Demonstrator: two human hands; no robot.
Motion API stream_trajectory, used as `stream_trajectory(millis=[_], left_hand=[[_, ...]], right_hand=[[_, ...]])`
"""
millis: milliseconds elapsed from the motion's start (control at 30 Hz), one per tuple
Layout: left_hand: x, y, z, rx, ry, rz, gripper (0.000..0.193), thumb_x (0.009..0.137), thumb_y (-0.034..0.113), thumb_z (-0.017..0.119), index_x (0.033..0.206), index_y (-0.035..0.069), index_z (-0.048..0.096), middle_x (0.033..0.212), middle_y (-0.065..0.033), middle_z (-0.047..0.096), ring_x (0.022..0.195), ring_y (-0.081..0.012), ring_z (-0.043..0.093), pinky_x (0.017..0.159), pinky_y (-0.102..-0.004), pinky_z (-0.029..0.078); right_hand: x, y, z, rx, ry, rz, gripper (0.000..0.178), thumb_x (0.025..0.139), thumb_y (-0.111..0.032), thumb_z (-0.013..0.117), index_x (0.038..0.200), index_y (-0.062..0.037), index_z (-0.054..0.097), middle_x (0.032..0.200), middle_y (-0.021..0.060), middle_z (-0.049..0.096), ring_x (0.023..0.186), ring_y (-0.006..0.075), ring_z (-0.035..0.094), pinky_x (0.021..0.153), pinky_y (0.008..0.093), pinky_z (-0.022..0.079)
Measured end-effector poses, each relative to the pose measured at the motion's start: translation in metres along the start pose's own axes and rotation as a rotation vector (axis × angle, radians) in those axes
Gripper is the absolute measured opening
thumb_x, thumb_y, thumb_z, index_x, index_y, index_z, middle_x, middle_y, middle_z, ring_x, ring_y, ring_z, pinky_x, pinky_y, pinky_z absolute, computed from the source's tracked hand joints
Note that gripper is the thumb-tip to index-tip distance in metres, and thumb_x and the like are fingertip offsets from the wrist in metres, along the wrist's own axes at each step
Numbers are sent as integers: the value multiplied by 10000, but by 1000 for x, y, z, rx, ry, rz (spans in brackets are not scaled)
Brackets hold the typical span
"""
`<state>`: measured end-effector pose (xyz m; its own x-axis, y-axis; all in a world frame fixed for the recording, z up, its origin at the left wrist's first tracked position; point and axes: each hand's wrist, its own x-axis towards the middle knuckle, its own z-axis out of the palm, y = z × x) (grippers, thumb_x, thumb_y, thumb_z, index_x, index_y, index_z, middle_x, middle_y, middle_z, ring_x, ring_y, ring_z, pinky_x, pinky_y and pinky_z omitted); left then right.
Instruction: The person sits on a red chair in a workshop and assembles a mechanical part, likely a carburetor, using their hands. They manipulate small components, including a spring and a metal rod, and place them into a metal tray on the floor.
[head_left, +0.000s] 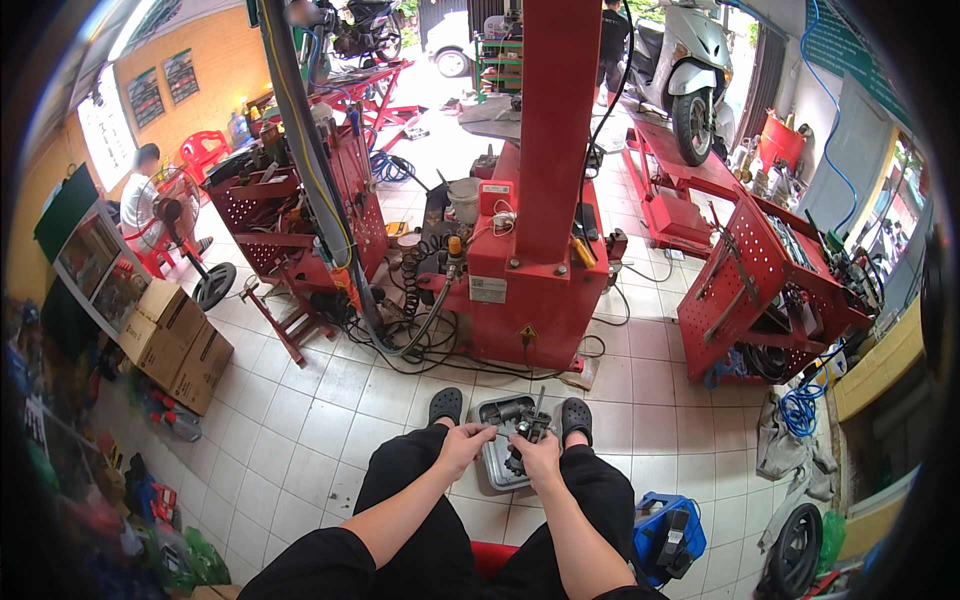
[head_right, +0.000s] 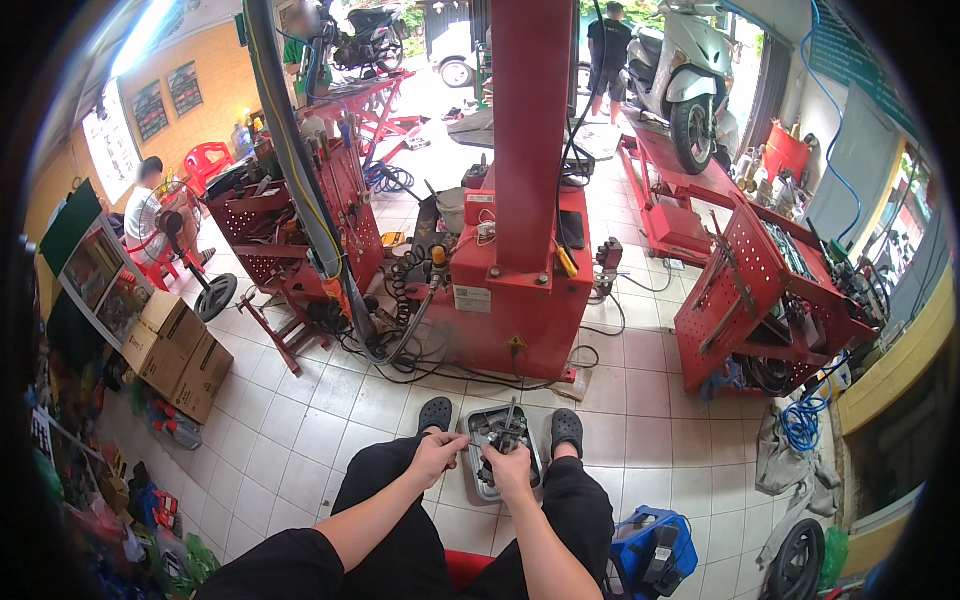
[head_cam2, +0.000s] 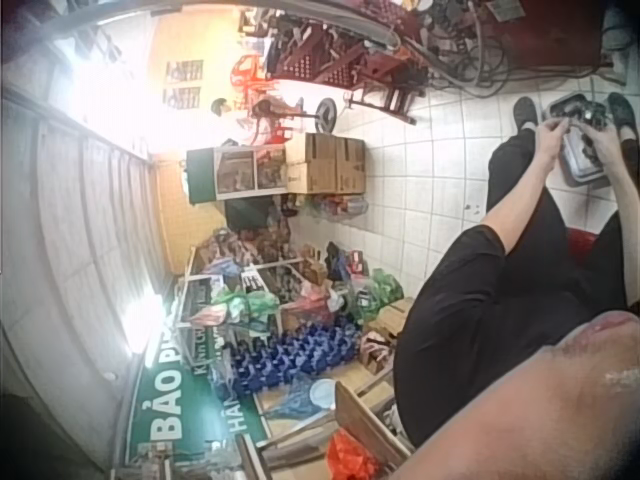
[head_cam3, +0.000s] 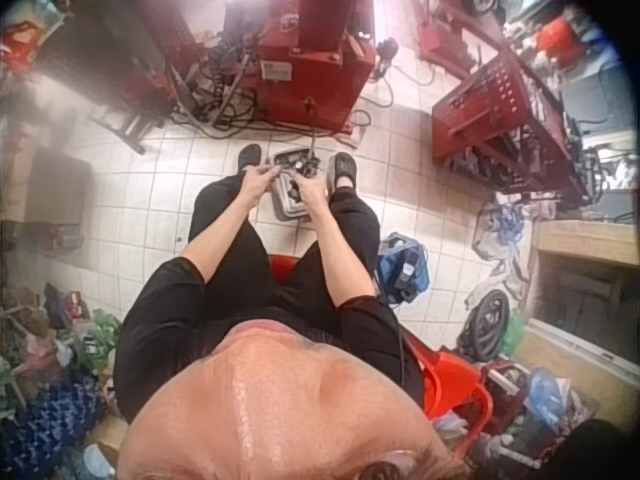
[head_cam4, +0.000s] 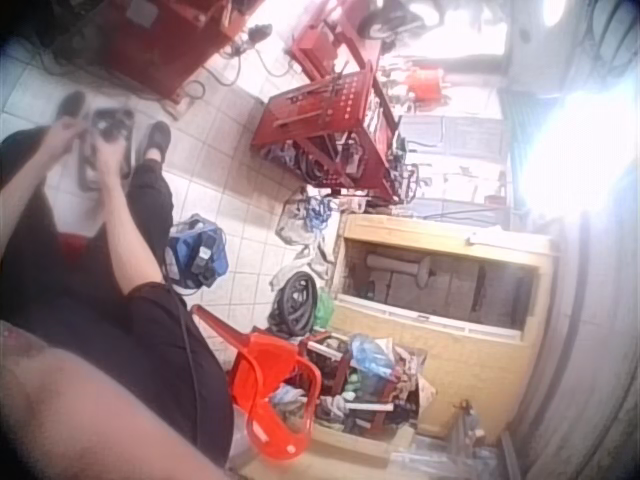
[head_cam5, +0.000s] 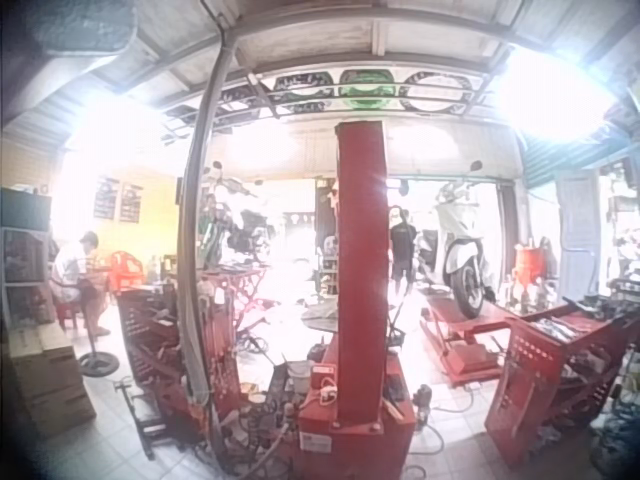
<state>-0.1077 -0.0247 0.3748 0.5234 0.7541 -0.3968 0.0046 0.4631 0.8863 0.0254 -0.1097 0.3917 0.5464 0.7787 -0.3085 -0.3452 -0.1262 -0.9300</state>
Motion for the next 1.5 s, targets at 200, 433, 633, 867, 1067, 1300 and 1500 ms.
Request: stream_trajectory(millis=[200,433,633,867,1067,1300,1500], left_hand=[[0,-2,-2,30,-23,-28,354,849,349,658,883,-3,652,704,-10,585,457,-58,427,440,-208,349],[-1,2,-1,77,-15,-118,333,868,325,647,856,-6,620,679,-10,546,439,-56,402,421,-207,330],[-3,3,1,-100,-83,-6,192,849,140,666,980,1,639,739,-2,596,510,-54,447,496,-205,369],[-3,2,-2,-226,-164,-25,186,862,104,642,1030,27,635,741,20,588,565,-52,470,538,-204,384],[1,-4,-2,-231,-132,-29,181,882,134,621,1039,43,622,754,30,563,587,-47,470,531,-205,381],[1,-6,-1,-147,-155,63,205,871,124,630,1045,24,585,773,20,555,581,-43,459,525,-198,369],[0,-6,2,13,-86,14,236,833,182,681,1011,49,600,698,63,491,557,-33,426,499,-185,335]], right_hand=[[-3,-4,1,11,-1,-11,206,748,4,688,910,-1,559,792,51,618,637,145,611,548,260,495],[1,4,-2,-13,-32,-19,172,754,2,680,885,0,569,788,50,619,643,141,607,562,260,494],[0,0,0,52,24,-4,170,748,7,679,890,-4,588,779,57,627,641,153,621,568,267,509],[-5,-10,0,151,-30,69,184,752,-12,686,912,-8,595,795,64,631,626,175,638,557,280,521],[-5,-10,1,201,-50,56,170,763,-30,687,909,-18,599,795,60,632,654,175,637,568,283,517],[-1,-7,-4,283,-35,119,158,773,-48,678,913,-38,606,784,51,635,663,178,633,577,292,514],[-3,-7,0,250,-23,72,172,775,-61,678,927,-39,601,774,60,637,666,188,637,585,303,517]])
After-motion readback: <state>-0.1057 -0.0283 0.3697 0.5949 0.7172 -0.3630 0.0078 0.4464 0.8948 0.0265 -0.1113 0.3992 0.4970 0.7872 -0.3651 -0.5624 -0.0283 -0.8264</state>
